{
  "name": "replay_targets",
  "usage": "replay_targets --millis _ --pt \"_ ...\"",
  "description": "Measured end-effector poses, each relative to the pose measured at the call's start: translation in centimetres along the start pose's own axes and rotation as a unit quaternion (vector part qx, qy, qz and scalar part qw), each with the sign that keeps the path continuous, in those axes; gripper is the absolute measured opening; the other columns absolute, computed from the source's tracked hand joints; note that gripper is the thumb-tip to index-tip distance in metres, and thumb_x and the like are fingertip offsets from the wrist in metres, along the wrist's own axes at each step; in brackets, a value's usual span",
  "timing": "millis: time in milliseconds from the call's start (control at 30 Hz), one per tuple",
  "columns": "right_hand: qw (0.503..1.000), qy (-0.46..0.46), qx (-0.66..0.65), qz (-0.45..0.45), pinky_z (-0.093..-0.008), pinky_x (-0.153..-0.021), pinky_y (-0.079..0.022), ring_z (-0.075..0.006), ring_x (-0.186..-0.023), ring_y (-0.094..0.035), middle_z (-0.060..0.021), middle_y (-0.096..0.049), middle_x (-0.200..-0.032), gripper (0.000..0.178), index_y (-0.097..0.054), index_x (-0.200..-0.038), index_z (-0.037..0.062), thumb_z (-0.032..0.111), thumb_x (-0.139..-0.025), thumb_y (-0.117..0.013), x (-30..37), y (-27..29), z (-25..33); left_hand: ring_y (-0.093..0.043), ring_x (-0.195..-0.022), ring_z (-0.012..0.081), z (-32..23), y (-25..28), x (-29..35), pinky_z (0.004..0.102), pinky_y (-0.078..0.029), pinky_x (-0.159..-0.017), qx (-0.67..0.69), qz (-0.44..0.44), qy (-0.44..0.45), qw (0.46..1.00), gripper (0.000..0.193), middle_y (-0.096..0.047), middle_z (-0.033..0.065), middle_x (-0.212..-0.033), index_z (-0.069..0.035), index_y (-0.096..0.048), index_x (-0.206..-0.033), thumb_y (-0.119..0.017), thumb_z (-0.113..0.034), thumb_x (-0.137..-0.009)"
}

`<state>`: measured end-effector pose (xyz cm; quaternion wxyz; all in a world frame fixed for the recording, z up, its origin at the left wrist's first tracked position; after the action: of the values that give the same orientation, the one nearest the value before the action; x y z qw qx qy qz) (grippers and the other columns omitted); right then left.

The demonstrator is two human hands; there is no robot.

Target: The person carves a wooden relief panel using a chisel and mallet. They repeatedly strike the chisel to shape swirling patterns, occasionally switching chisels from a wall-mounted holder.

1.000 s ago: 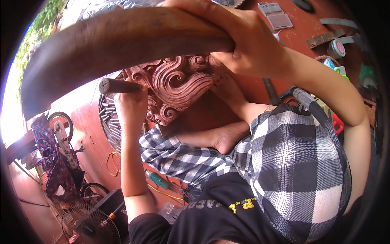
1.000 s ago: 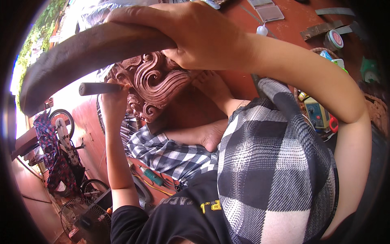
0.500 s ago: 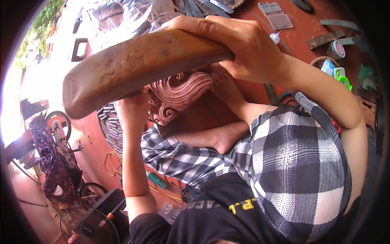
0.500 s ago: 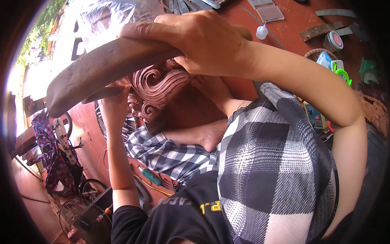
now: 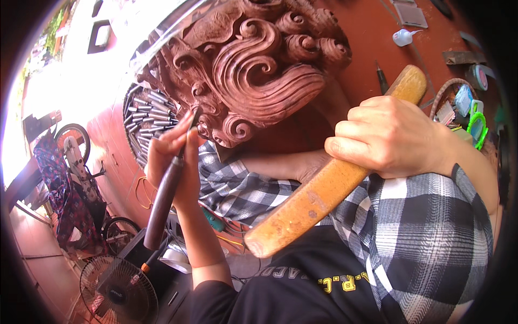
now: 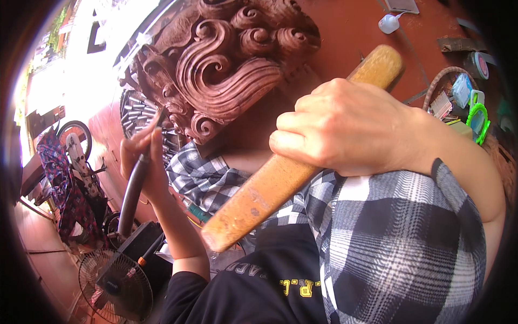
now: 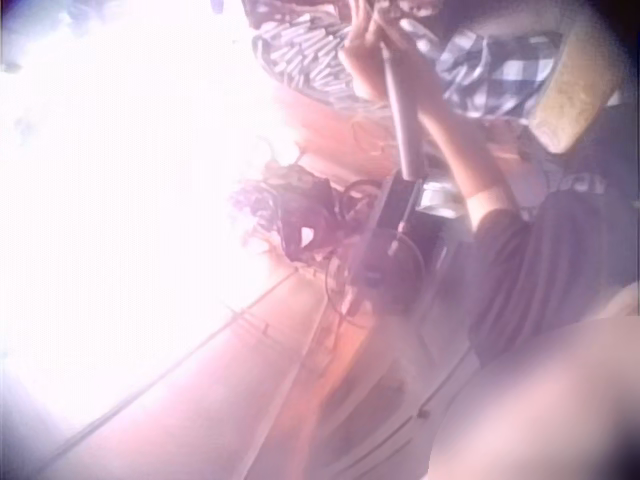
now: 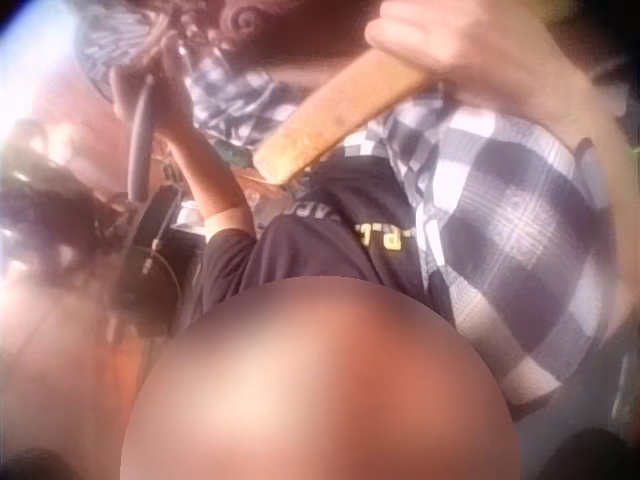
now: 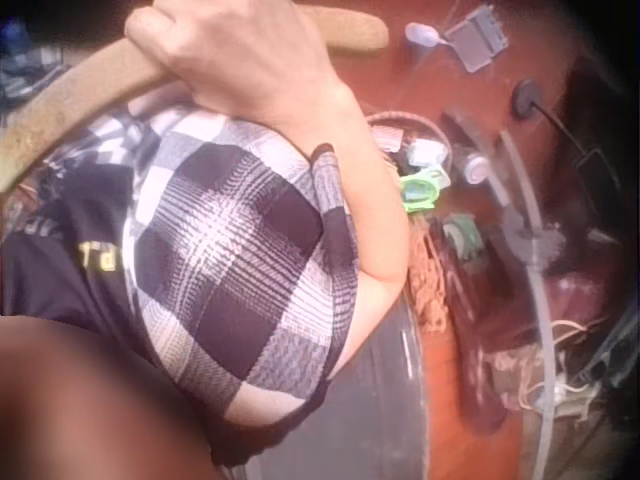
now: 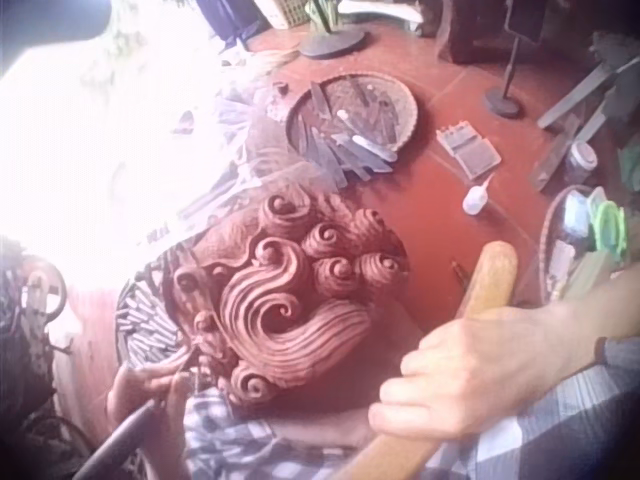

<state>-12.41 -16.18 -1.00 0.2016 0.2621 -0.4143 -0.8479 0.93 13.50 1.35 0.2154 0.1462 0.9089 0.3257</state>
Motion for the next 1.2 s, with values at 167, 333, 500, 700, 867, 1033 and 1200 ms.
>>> replay_targets --millis 167,333,500,700,867,1033,1200 --pt "0.999 0.007 0.006 0.046 -0.0319 -0.061 -0.049 -0.0174 -0.068 -0.058 -0.0019 -0.055 -0.076 0.026 -0.064 -0.094 0.0049 0.017 -0.071 -0.066 -0.5 0.3 0.4 -0.070 -0.087 0.0145 1.3 -1.7 -1.7 0.0280 -0.053 -0.079 0.014 -0.006 -0.022 1.000 0.028 -0.074 0.0180 -0.099 -0.004 -0.045 -0.083 -0.072 -0.001 -0.091" --pt "0.999 -0.016 0.008 0.034 -0.0327 -0.059 -0.048 -0.0186 -0.066 -0.057 -0.0029 -0.054 -0.074 0.027 -0.065 -0.093 0.0030 0.016 -0.070 -0.067 -0.5 -0.3 0.6 -0.066 -0.078 0.0112 2.4 -1.7 -1.7 0.0245 -0.052 -0.074 -0.002 0.010 -0.002 1.000 0.030 -0.074 0.0145 -0.094 -0.006 -0.045 -0.083 -0.074 -0.002 -0.090" --pt "0.999 -0.034 0.017 0.032 -0.0326 -0.057 -0.046 -0.0192 -0.065 -0.056 -0.0033 -0.054 -0.074 0.027 -0.065 -0.093 0.0025 0.015 -0.070 -0.068 -0.3 -0.3 0.7 -0.066 -0.077 0.0102 2.6 -1.8 -1.7 0.0229 -0.051 -0.070 0.003 0.025 -0.010 1.000 0.032 -0.074 0.0149 -0.095 -0.006 -0.044 -0.082 -0.074 0.000 -0.090" --pt "0.999 -0.023 -0.007 0.039 -0.0332 -0.058 -0.045 -0.0196 -0.068 -0.056 -0.0041 -0.054 -0.076 0.025 -0.064 -0.090 0.0028 0.015 -0.068 -0.069 -0.7 -0.2 0.6 -0.066 -0.076 0.0092 3.0 -1.9 -1.6 0.0237 -0.053 -0.070 -0.084 0.021 -0.125 0.988 0.029 -0.074 0.0147 -0.095 -0.005 -0.047 -0.083 -0.076 -0.001 -0.089" --pt "0.999 -0.029 -0.042 0.000 -0.0340 -0.058 -0.046 -0.0220 -0.069 -0.057 -0.0072 -0.055 -0.078 0.031 -0.064 -0.088 0.0007 0.017 -0.063 -0.069 -0.8 -0.2 0.6 -0.065 -0.072 0.0093 2.3 -2.7 -1.1 0.0245 -0.054 -0.065 -0.139 0.001 -0.152 0.979 0.024 -0.074 0.0131 -0.091 -0.003 -0.054 -0.083 -0.077 -0.003 -0.088" --pt "0.996 0.044 0.035 -0.069 -0.0337 -0.050 -0.045 -0.0236 -0.061 -0.057 -0.0122 -0.058 -0.082 0.044 -0.063 -0.087 -0.0031 0.022 -0.051 -0.068 -3.2 2.7 1.5 -0.068 -0.075 0.0126 2.6 -2.0 -1.2 0.0265 -0.055 -0.069 -0.140 -0.003 -0.145 0.980 0.023 -0.074 0.0133 -0.089 -0.003 -0.056 -0.079 -0.078 -0.003 -0.086" --pt "0.972 0.052 0.170 -0.151 -0.0300 -0.044 -0.041 -0.0198 -0.054 -0.052 -0.0114 -0.054 -0.076 0.043 -0.062 -0.090 -0.0021 0.020 -0.053 -0.069 -4.7 4.6 3.5 -0.076 -0.090 0.0227 1.5 -2.5 -1.8 0.0307 -0.058 -0.078 -0.137 0.004 -0.095 0.986 0.024 -0.073 0.0158 -0.087 -0.001 -0.054 -0.075 -0.077 0.005 -0.081"
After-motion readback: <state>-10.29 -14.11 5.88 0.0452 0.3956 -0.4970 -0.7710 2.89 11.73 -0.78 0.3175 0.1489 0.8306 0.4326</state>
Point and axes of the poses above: each hand's wrist, its own x-axis away from the middle knuckle, its own y-axis out of the back of the hand, z = x × y, the point moved 1 cm from there along -x, towards the middle knuckle
